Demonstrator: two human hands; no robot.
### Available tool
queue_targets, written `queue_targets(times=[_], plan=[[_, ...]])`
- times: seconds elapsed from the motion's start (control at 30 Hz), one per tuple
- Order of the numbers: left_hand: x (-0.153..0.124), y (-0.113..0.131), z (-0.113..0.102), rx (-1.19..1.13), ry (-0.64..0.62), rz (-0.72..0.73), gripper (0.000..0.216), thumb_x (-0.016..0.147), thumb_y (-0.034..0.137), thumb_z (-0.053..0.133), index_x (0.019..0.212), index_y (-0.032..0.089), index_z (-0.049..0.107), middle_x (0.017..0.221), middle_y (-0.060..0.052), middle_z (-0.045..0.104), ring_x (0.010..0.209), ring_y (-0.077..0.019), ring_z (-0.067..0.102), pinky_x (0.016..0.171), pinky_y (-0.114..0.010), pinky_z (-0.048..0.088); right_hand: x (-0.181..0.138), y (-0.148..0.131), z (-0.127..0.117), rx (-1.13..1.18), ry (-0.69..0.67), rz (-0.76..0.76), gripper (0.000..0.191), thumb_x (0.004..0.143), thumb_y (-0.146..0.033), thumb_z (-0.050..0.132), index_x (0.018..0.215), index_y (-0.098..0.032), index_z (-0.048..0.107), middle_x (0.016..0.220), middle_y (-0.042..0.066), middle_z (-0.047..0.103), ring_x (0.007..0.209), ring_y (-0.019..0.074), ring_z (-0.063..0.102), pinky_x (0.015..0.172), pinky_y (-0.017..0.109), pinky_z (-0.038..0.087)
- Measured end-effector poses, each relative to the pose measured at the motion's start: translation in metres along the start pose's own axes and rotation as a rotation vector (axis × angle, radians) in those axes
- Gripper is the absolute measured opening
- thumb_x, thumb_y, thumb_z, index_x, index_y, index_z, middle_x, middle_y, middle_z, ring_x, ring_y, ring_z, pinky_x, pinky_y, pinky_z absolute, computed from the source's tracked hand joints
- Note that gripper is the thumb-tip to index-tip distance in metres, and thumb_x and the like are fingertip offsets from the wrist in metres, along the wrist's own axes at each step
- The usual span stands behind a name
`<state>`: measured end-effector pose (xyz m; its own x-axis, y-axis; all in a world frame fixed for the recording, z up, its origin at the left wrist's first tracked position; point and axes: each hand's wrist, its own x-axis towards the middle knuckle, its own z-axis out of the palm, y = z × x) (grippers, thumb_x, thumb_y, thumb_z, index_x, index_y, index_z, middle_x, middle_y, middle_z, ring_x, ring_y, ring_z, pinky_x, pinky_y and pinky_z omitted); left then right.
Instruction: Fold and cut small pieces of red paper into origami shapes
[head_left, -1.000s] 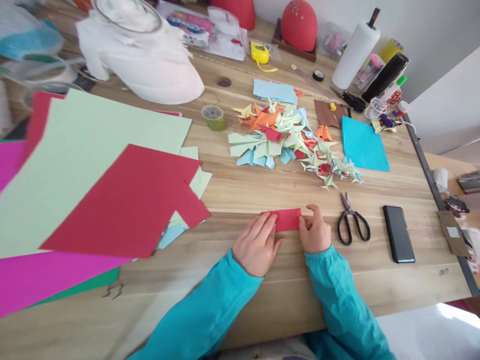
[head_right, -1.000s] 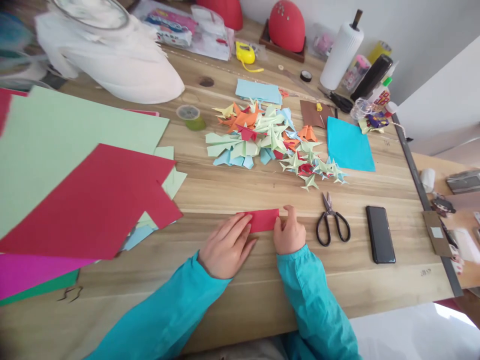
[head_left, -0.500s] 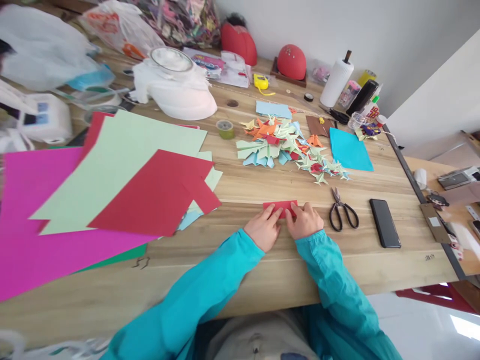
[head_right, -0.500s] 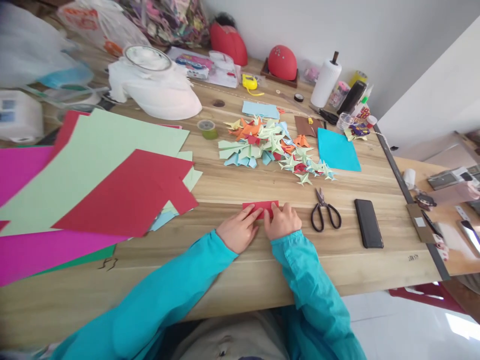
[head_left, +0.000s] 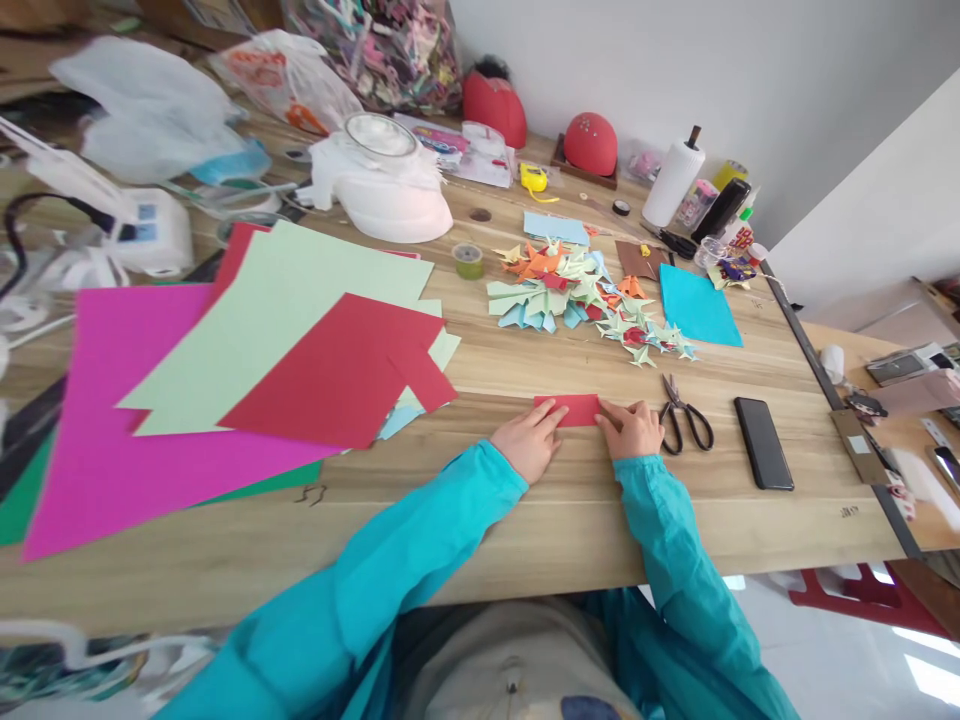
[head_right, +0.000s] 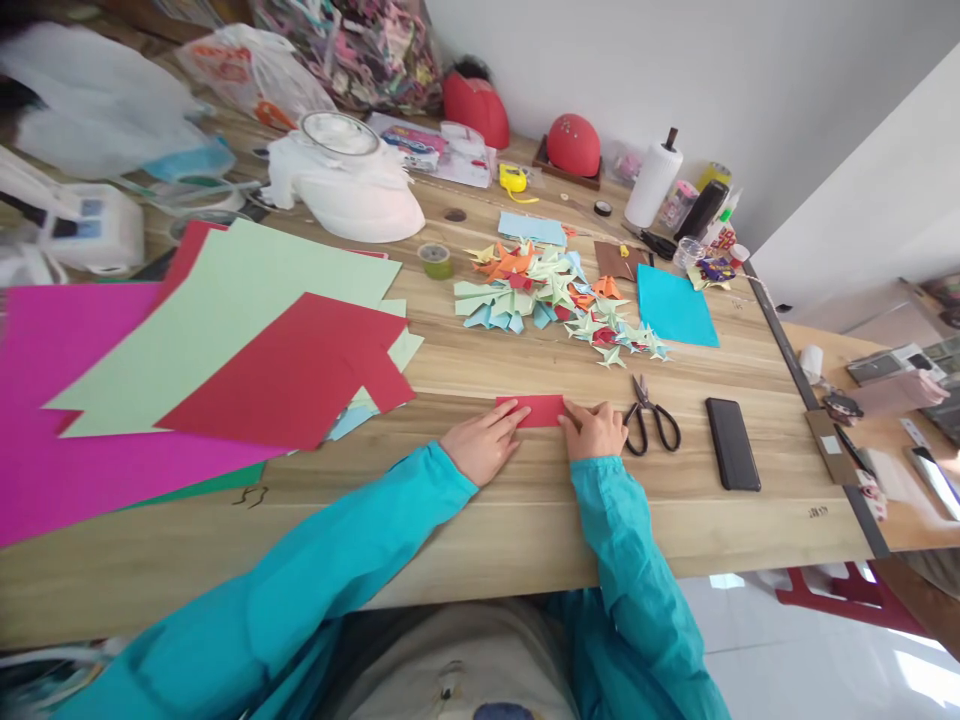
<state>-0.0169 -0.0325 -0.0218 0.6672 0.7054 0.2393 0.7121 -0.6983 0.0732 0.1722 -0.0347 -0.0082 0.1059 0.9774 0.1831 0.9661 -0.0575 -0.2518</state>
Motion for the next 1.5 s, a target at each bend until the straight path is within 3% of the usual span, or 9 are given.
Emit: queue_targets(times=[0.17,0.3,0.47,0.6,0.73,0.9,1.17,1.33,1.5], plan=[[0.001,-0.002,0.001,-0.015,0.012,0.018,0.032,0.086,0.02,0.039,0.1,0.006,0.064,0.122,-0.011,0.055,0.116,-0.0266,0.046,0.091,-0.037,0.043,0.002,0.009,0.002,0.036,0.018,-0.048,0.033,0.078,-0.038,0.054,0.11,-0.032,0.06,0.087,0.007,0.053,0.082,0.0214,0.047,0.069,0.033,0.034],[0.002,-0.002,0.003,-0.008,0.021,0.016,0.031,0.086,0.019,0.04,0.1,0.008,0.064,0.121,-0.01,0.056,0.114,-0.0271,0.047,0.088,-0.038,0.044,0.004,-0.002,0.005,0.1,0.079,-0.341,0.029,0.082,-0.029,0.048,0.108,-0.027,0.061,0.103,0.008,0.054,0.092,0.0204,0.047,0.078,0.033,0.037],[0.002,-0.002,0.003,0.02,-0.006,0.022,0.032,0.086,0.023,0.04,0.102,0.009,0.064,0.12,-0.011,0.056,0.115,-0.0276,0.045,0.089,-0.038,0.043,0.008,-0.013,0.012,0.146,0.002,-0.61,0.025,0.084,-0.032,0.046,0.091,-0.023,0.069,0.101,0.008,0.059,0.096,0.0191,0.049,0.085,0.032,0.039],[0.0,-0.002,0.004,0.028,0.001,0.019,0.032,0.085,0.025,0.042,0.1,0.009,0.065,0.121,-0.011,0.055,0.116,-0.028,0.044,0.092,-0.037,0.042,0.003,-0.012,0.012,0.068,0.0,-0.721,0.035,0.08,-0.046,0.05,0.099,-0.023,0.067,0.109,0.011,0.058,0.108,0.024,0.046,0.091,0.038,0.037],[-0.001,-0.003,0.004,-0.027,0.005,0.007,0.034,0.085,0.027,0.042,0.106,0.01,0.062,0.123,-0.012,0.053,0.118,-0.0272,0.043,0.092,-0.038,0.042,-0.004,-0.012,0.011,-0.016,0.036,-0.722,0.03,0.082,-0.043,0.048,0.098,-0.025,0.067,0.112,0.009,0.06,0.108,0.0242,0.049,0.092,0.04,0.036],[-0.005,-0.007,-0.002,-0.047,0.015,-0.003,0.037,0.085,0.026,0.04,0.113,0.01,0.058,0.125,-0.01,0.052,0.121,-0.0258,0.04,0.098,-0.036,0.037,-0.002,0.0,0.007,-0.015,0.108,-0.631,0.028,0.086,-0.026,0.044,0.078,-0.022,0.07,0.102,0.005,0.066,0.098,0.0186,0.056,0.091,0.037,0.036],[-0.024,-0.022,-0.019,-0.014,0.031,0.001,0.034,0.085,0.024,0.039,0.109,0.013,0.061,0.122,-0.008,0.055,0.118,-0.0267,0.043,0.099,-0.042,0.034,0.002,0.008,-0.001,0.05,0.042,-0.601,0.033,0.085,-0.029,0.044,0.067,-0.021,0.07,0.101,0.004,0.067,0.095,0.0187,0.054,0.082,0.032,0.041],[-0.009,-0.018,-0.027,0.019,0.103,0.007,0.027,0.084,0.024,0.043,0.088,0.013,0.068,0.116,-0.01,0.059,0.111,-0.0264,0.049,0.094,-0.04,0.039,0.005,0.004,0.002,0.087,0.041,-0.595,0.029,0.085,-0.031,0.045,0.075,-0.02,0.07,0.096,0.006,0.066,0.091,0.0189,0.052,0.08,0.032,0.04],[0.013,-0.019,-0.018,0.05,0.116,0.01,0.029,0.081,0.032,0.05,0.093,0.011,0.065,0.107,-0.014,0.062,0.102,-0.0255,0.054,0.091,-0.04,0.04,0.012,-0.003,0.006,0.066,0.037,-0.581,0.027,0.085,-0.032,0.044,0.084,-0.019,0.068,0.091,0.008,0.064,0.087,0.0186,0.051,0.079,0.032,0.038]])
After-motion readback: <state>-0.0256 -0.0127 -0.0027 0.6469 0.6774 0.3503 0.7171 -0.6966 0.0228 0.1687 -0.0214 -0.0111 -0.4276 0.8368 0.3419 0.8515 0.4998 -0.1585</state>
